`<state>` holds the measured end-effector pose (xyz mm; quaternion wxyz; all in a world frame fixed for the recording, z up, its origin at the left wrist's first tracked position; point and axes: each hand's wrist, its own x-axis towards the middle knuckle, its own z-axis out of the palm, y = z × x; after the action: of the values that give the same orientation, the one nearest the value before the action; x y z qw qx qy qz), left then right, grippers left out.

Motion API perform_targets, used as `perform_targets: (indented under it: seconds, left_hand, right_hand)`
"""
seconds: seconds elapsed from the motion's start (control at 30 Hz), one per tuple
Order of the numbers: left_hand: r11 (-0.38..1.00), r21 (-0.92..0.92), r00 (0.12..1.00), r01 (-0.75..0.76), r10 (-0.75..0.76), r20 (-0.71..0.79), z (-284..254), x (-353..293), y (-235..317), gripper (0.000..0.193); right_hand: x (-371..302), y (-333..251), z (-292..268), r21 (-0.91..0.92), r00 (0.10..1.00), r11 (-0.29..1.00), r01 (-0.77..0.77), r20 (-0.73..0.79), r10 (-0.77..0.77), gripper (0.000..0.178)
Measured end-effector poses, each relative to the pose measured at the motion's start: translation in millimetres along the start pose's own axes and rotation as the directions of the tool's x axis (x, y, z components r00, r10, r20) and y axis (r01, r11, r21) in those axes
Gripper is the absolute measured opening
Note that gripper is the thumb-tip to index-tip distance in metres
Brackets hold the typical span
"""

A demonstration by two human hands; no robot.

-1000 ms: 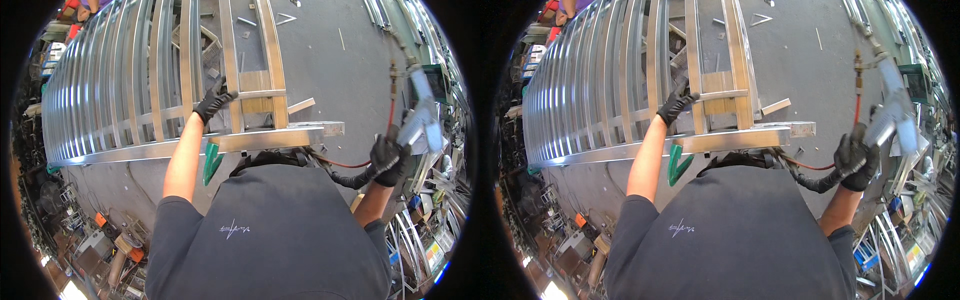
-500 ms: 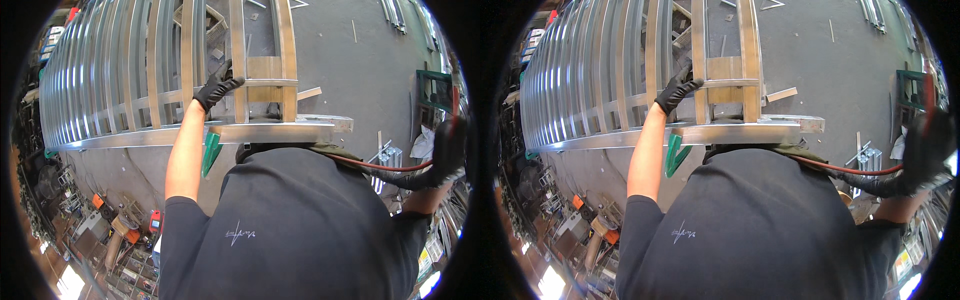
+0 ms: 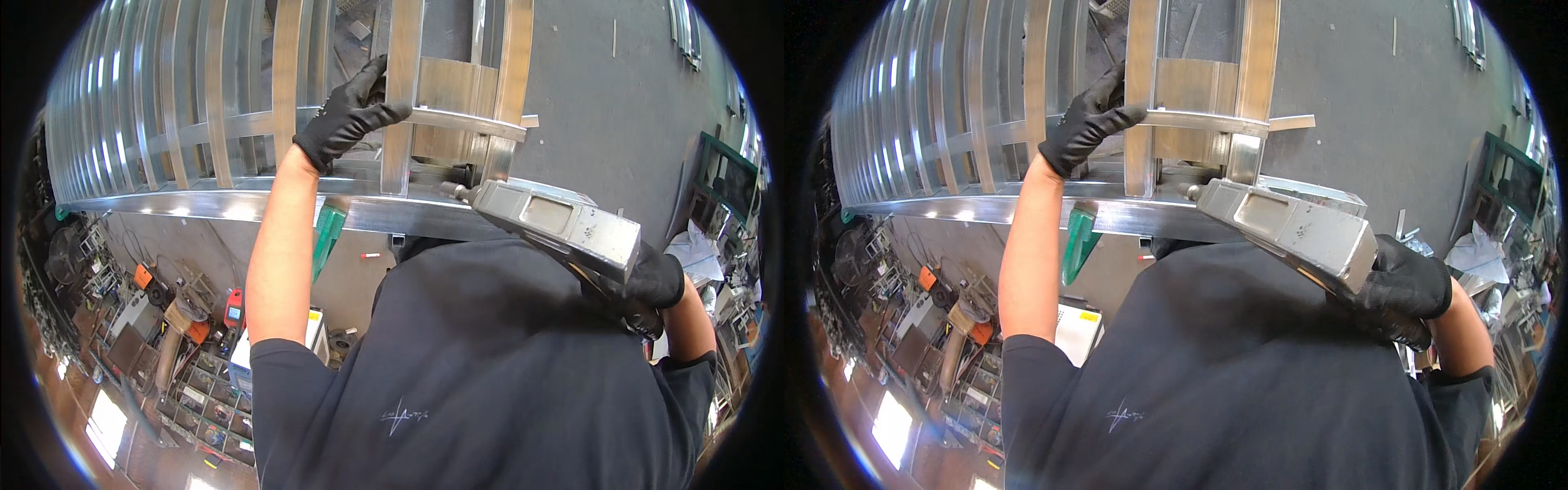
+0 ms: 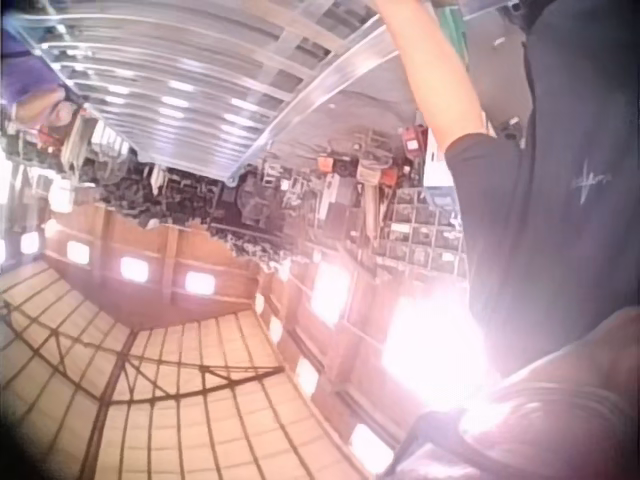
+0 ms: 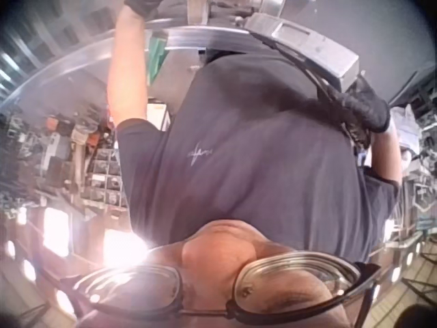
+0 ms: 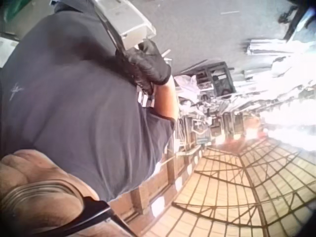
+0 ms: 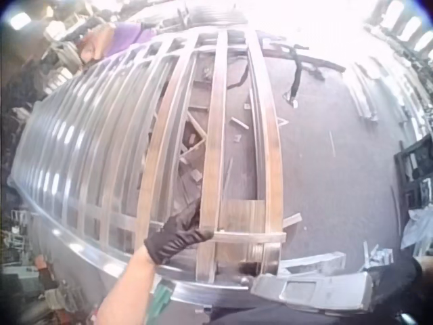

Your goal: The person positions metal bars into a curved metal frame and uses a welding torch to tack weld the bars in place. The person repeatedly aligns bars and welds them to the frame structure.

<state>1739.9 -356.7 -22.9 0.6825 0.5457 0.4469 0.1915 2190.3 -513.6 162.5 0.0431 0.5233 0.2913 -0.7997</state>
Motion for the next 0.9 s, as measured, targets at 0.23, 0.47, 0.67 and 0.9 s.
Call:
perform_targets:
  seconds: [0.23,0.47,0.67,0.9]
  left_hand:
    - [0.998,-0.06,0.999,0.016,-0.014,0.032,0.4,1.5,4.7,0.108]
    - [1.0,-0.01,1.0,0.004,-0.004,0.011,0.3,0.8,-0.5,0.108]
    - [1.0,-0.027,1.0,0.012,-0.012,0.027,-1.0,0.9,-0.9,0.11]
    - [1.0,-0.028,1.0,0.014,-0.013,0.017,-0.3,1.5,-2.0,0.112]
  right_hand:
    - [11.6,-16.9,-1.5,-0.013,0.997,0.997,-0.074,-0.038,0.073,0.083]
    - [18.7,-29.7,-1.6,0.093,0.99,0.992,-0.089,-0.104,0.098,0.072]
    - [19.2,-29.7,-2.3,0.219,0.975,0.964,-0.148,-0.132,0.179,0.084]
    - [20.4,-29.2,-1.2,0.213,0.963,0.966,-0.146,-0.191,0.188,0.088]
